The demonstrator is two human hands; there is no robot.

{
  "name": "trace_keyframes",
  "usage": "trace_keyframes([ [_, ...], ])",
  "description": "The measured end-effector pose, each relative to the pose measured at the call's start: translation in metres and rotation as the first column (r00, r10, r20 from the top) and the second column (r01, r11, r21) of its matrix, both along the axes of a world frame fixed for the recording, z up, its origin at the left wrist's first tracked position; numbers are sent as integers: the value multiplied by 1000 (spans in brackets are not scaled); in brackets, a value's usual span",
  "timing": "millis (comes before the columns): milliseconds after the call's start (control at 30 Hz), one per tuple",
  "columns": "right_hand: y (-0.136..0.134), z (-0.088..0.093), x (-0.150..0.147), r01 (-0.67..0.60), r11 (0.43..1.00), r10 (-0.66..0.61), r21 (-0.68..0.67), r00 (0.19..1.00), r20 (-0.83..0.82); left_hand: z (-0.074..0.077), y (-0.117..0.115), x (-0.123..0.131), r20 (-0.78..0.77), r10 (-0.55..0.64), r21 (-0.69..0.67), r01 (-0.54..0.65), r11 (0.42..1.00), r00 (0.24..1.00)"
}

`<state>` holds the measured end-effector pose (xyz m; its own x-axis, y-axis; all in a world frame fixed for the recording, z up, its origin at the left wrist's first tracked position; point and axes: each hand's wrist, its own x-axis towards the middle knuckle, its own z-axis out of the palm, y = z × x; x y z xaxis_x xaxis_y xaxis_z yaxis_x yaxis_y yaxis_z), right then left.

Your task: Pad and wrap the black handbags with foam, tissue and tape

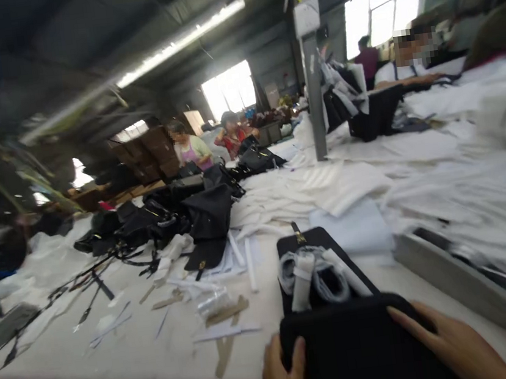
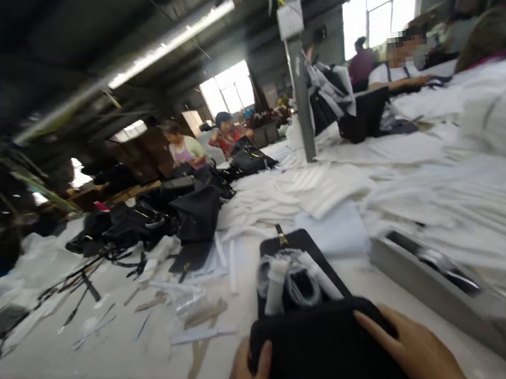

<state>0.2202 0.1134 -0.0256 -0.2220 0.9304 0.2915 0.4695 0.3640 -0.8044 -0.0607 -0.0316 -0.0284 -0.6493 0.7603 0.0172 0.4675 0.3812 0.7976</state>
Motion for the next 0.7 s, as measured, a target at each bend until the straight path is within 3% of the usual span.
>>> trace_keyframes([
  [67,-9,4,5,8,991,10,-132,991,136,19,-9,15,-214,13,105,9,994,977],
  [133,-8,10,4,10,984,24,-179,982,187,37,-2,28,-450,-15,188,111,976,893],
  [233,-2,20,0,11,972,40,-235,977,210,48,17,52,-583,-380,65,508,859,718],
  [300,-1,26,0,8,967,46,-256,978,205,43,27,65,-559,-573,-64,657,751,600],
  [367,-6,28,3,-2,964,49,-266,984,171,33,33,72,-522,-635,-133,681,720,570],
  [500,-33,18,20,15,955,-30,-297,998,-47,20,37,71,-516,-626,-150,659,738,584],
  [700,-79,6,35,-51,834,-173,-549,921,-349,24,34,68,-508,-629,-154,656,739,589],
])
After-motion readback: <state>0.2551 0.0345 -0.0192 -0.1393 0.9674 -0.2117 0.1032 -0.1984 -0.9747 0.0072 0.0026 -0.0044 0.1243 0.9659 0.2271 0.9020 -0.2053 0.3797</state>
